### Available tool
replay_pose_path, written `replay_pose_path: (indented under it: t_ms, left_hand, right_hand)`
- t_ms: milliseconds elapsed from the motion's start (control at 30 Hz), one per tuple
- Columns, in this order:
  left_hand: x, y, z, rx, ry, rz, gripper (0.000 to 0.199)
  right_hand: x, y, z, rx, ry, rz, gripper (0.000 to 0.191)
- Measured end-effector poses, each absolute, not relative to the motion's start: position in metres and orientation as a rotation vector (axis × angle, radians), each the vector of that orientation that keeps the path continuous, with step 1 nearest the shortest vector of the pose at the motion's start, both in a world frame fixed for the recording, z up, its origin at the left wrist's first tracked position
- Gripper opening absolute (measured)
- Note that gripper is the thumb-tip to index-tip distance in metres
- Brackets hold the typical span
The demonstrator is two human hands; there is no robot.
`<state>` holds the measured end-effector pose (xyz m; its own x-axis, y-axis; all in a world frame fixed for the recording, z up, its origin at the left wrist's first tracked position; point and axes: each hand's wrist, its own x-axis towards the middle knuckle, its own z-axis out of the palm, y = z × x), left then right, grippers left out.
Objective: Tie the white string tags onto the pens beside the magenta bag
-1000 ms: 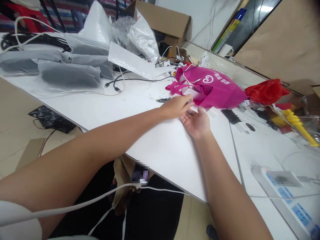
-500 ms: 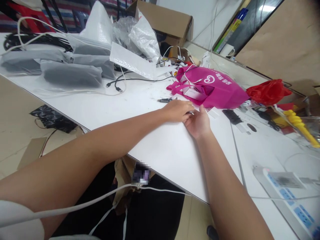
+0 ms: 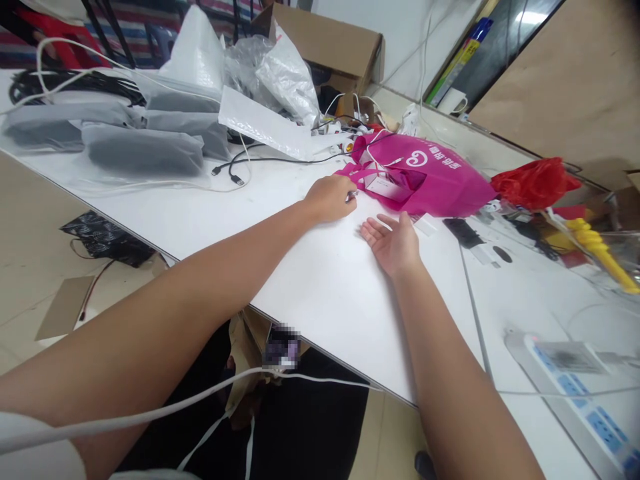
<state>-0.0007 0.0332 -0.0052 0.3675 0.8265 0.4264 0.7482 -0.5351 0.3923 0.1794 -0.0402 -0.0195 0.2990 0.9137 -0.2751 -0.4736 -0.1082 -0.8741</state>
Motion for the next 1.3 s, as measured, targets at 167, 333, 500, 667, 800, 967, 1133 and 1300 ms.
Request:
replay_pose_path:
  t_ms: [167, 333, 500, 667, 800, 967, 1133, 1300]
  left_hand:
    - [0.0, 0.036, -0.009, 2.441, 1.508, 0.851, 0.026]
    - [-0.007, 0.042, -0.002, 2.2, 1.619, 0.974, 0.032]
    - [-0.011, 0.05, -0.005, 2.134, 1.586, 1.105, 0.039]
    - [-0.012, 0.051, -0.01, 2.271, 1.398, 1.077, 0.039]
    - [-0.009, 0.039, -0.002, 2.44, 1.269, 0.93, 0.043]
    - [-0.009, 0.021, 0.011, 2.596, 1.185, 0.756, 0.055]
    - [-0.02, 0.016, 0.02, 2.625, 1.253, 0.486, 0.058]
    - [-0.029, 0.021, 0.021, 2.609, 1.314, 0.416, 0.068]
  right_hand:
    - [0.178, -0.041, -0.018, -1.153, -0.509, 1.248, 0.045]
    - [0.18, -0.039, -0.022, -1.161, -0.529, 1.232, 0.044]
    - [0.183, -0.037, -0.026, -1.166, -0.583, 1.217, 0.043]
    - [0.183, -0.038, -0.026, -1.168, -0.575, 1.235, 0.045]
    - [0.181, -0.039, -0.022, -1.162, -0.542, 1.241, 0.044]
    - [0.18, -0.041, -0.02, -1.162, -0.52, 1.256, 0.043]
    - [0.179, -0.041, -0.019, -1.172, -0.51, 1.256, 0.042]
    - [0.179, -0.041, -0.022, -1.246, -0.656, 1.179, 0.039]
